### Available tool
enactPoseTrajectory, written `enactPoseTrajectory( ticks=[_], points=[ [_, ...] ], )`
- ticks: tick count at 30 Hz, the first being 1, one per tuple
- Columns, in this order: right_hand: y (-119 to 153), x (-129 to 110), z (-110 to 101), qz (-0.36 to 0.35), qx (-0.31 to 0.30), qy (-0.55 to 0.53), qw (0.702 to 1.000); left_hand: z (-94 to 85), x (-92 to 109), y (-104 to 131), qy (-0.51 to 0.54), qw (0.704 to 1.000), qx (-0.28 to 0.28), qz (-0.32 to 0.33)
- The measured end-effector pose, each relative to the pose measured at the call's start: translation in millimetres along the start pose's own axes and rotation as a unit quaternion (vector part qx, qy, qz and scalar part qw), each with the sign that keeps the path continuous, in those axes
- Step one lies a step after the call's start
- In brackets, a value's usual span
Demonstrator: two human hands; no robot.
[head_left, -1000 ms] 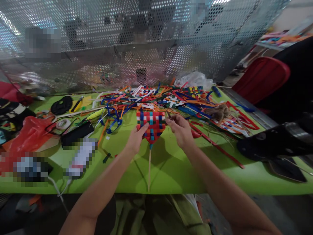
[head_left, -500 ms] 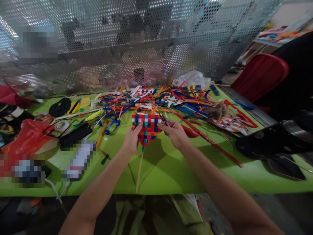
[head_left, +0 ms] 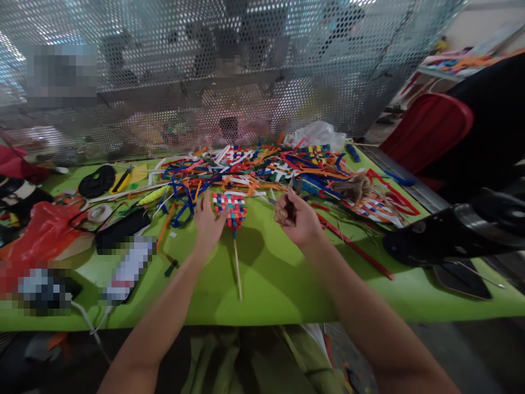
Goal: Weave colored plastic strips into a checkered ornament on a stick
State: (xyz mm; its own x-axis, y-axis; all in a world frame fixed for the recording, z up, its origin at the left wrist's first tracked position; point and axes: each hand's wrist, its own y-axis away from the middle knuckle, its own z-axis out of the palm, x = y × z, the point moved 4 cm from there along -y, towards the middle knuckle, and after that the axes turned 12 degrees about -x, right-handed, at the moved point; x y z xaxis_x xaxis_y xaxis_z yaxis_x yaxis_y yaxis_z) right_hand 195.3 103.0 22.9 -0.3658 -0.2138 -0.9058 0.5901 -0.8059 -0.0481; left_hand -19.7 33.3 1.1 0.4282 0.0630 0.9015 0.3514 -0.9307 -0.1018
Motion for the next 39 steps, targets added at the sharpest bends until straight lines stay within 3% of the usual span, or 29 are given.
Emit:
enactPoseTrajectory(
  ticks=[2, 6, 8, 11, 14, 18, 22, 29, 31, 34, 35, 36, 38, 39],
  points=[
    [1.5, -2.3, 3.6, 0.001, -0.020, 0.004, 1.000, 2.5, 18.0, 8.4, -0.031, 0.997, 0.009, 0.074],
    [5.0, -3.1, 11.8, 0.009, -0.037, 0.003, 0.999, 40.8, 49.0, 26.6, 0.005, 0.970, -0.181, 0.164],
    [6.7, -1.1, 16.4, 0.025, -0.046, -0.005, 0.999, 59.3, 56.3, 32.0, -0.032, 0.953, -0.241, 0.178],
    [8.5, 1.3, 21.8, 0.033, -0.051, -0.012, 0.998, 71.3, 55.8, 30.7, -0.133, 0.948, -0.241, 0.162],
    [8.6, 0.1, 22.2, 0.032, -0.050, 0.010, 0.998, 71.2, 54.1, 27.8, -0.194, 0.941, -0.232, 0.153],
    [8.4, -15.4, 6.2, -0.021, 0.003, 0.055, 0.998, 72.1, 56.8, 29.0, -0.181, 0.942, -0.245, 0.139],
    [11.4, -37.6, -16.9, -0.111, 0.071, 0.100, 0.986, 87.2, 54.3, 25.8, -0.184, 0.944, -0.251, 0.111],
    [8.2, -37.0, -26.6, -0.127, 0.096, 0.094, 0.983, 119.7, 41.7, 11.8, -0.185, 0.922, -0.285, 0.187],
    [7.0, -35.2, -26.0, -0.125, 0.099, 0.099, 0.982, 126.5, 41.9, 20.8, -0.168, 0.920, -0.296, 0.196],
    [7.3, -36.3, -25.1, -0.125, 0.102, 0.097, 0.982, 138.9, 49.5, 54.7, -0.159, 0.909, -0.329, 0.201],
    [8.2, -37.9, -24.7, -0.126, 0.103, 0.097, 0.982, 143.4, 54.3, 69.6, -0.151, 0.898, -0.355, 0.213],
    [9.7, -40.2, -24.1, -0.128, 0.101, 0.098, 0.982, 149.1, 60.0, 86.0, -0.134, 0.868, -0.415, 0.236],
    [14.7, -47.0, -22.9, -0.139, 0.092, 0.101, 0.981, 155.9, 69.8, 113.3, -0.100, 0.782, -0.552, 0.272],
    [18.5, -51.4, -22.6, -0.148, 0.088, 0.102, 0.980, 155.3, 73.1, 118.8, -0.104, 0.752, -0.584, 0.286]
  ],
)
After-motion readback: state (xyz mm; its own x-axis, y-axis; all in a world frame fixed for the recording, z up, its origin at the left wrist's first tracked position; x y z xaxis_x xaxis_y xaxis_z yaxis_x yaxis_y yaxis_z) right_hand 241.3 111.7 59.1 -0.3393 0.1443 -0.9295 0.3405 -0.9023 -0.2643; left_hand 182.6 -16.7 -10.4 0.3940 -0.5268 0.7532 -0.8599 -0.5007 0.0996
